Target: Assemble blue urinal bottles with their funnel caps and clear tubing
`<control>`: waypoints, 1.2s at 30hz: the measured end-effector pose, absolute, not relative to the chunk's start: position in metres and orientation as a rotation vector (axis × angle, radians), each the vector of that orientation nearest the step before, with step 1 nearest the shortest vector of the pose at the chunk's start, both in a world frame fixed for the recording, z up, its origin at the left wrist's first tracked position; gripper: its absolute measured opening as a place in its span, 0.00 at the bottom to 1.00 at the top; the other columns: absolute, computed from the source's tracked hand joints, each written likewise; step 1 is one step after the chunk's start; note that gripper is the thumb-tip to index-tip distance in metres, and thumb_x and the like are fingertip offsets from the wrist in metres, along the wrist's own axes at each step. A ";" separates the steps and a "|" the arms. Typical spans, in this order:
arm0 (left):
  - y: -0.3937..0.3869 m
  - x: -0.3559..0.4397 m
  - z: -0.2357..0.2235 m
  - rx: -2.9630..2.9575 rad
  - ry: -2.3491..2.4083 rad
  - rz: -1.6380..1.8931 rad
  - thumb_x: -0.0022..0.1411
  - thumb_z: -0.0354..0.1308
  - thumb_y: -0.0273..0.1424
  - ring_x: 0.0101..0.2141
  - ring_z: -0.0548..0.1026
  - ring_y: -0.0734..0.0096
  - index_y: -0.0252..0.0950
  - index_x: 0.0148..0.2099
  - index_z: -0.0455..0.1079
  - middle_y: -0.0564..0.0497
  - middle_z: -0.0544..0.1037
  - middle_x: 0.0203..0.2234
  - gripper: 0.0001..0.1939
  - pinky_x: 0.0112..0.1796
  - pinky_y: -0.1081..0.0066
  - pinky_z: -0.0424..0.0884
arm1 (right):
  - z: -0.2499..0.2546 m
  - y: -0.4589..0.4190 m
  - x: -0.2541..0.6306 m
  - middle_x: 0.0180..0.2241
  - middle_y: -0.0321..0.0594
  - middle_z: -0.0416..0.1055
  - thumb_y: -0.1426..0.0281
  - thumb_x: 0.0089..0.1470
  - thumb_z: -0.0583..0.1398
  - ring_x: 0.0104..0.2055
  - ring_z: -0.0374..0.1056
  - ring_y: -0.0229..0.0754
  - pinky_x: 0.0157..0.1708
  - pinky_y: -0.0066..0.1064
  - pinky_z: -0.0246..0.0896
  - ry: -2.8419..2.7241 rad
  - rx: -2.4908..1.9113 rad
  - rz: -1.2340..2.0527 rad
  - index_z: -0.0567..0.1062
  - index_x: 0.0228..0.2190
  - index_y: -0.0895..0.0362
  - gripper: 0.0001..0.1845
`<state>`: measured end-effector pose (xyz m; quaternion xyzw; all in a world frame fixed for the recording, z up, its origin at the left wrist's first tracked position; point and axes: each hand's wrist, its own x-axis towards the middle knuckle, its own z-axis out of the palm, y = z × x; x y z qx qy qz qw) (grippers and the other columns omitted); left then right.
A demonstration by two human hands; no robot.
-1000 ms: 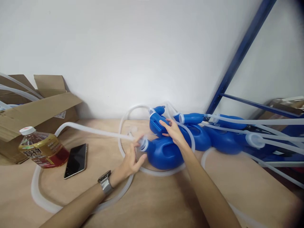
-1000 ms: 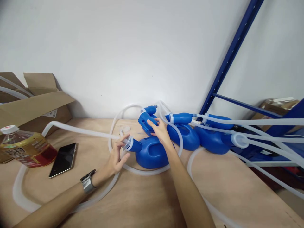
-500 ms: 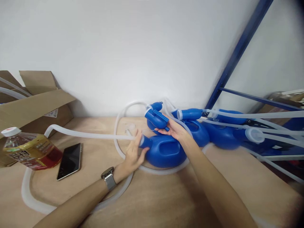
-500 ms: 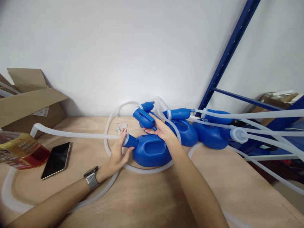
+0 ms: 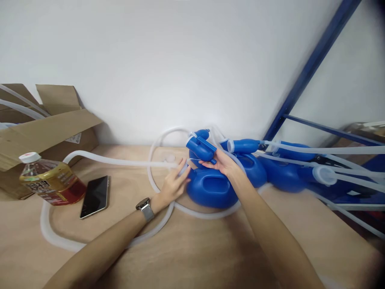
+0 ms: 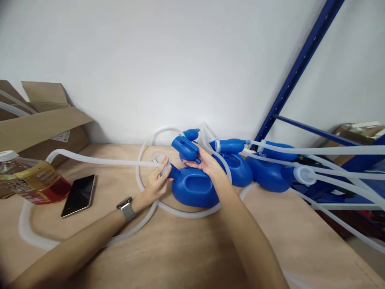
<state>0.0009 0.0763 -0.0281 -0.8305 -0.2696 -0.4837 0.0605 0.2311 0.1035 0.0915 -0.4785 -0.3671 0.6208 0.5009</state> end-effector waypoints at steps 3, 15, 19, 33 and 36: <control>0.077 0.002 -0.020 -2.582 -0.954 -1.550 0.73 0.56 0.35 0.69 0.65 0.49 0.40 0.78 0.47 0.33 0.66 0.69 0.37 0.64 0.51 0.69 | 0.086 0.098 0.233 0.41 0.43 0.83 0.57 0.69 0.58 0.39 0.81 0.47 0.40 0.44 0.82 -0.921 -1.098 1.475 0.77 0.48 0.50 0.13; 0.086 0.017 0.013 -2.369 -1.570 -1.652 0.65 0.66 0.44 0.58 0.77 0.47 0.36 0.66 0.65 0.37 0.77 0.58 0.33 0.58 0.50 0.73 | 0.084 0.067 0.197 0.31 0.36 0.80 0.60 0.63 0.64 0.25 0.77 0.41 0.27 0.33 0.80 -0.783 -1.048 1.263 0.77 0.40 0.52 0.10; 0.086 0.018 0.011 -2.345 -1.550 -1.632 0.65 0.67 0.40 0.56 0.78 0.47 0.36 0.64 0.67 0.38 0.79 0.56 0.30 0.57 0.51 0.74 | 0.084 0.069 0.198 0.30 0.36 0.79 0.56 0.63 0.63 0.25 0.76 0.42 0.28 0.35 0.80 -0.770 -1.026 1.277 0.77 0.39 0.52 0.12; 0.088 0.017 0.032 -2.521 -1.543 -1.533 0.60 0.65 0.35 0.52 0.78 0.52 0.35 0.60 0.69 0.40 0.78 0.53 0.26 0.56 0.54 0.73 | 0.074 0.066 0.192 0.43 0.40 0.77 0.50 0.54 0.67 0.36 0.79 0.45 0.26 0.31 0.78 -1.087 -1.101 0.992 0.75 0.45 0.51 0.24; 0.087 0.016 0.043 -2.577 -1.616 -1.465 0.61 0.64 0.35 0.49 0.78 0.54 0.39 0.57 0.75 0.43 0.77 0.51 0.22 0.53 0.55 0.74 | 0.071 0.071 0.197 0.48 0.42 0.76 0.48 0.53 0.67 0.44 0.79 0.50 0.30 0.35 0.80 -1.073 -1.119 0.962 0.72 0.49 0.50 0.28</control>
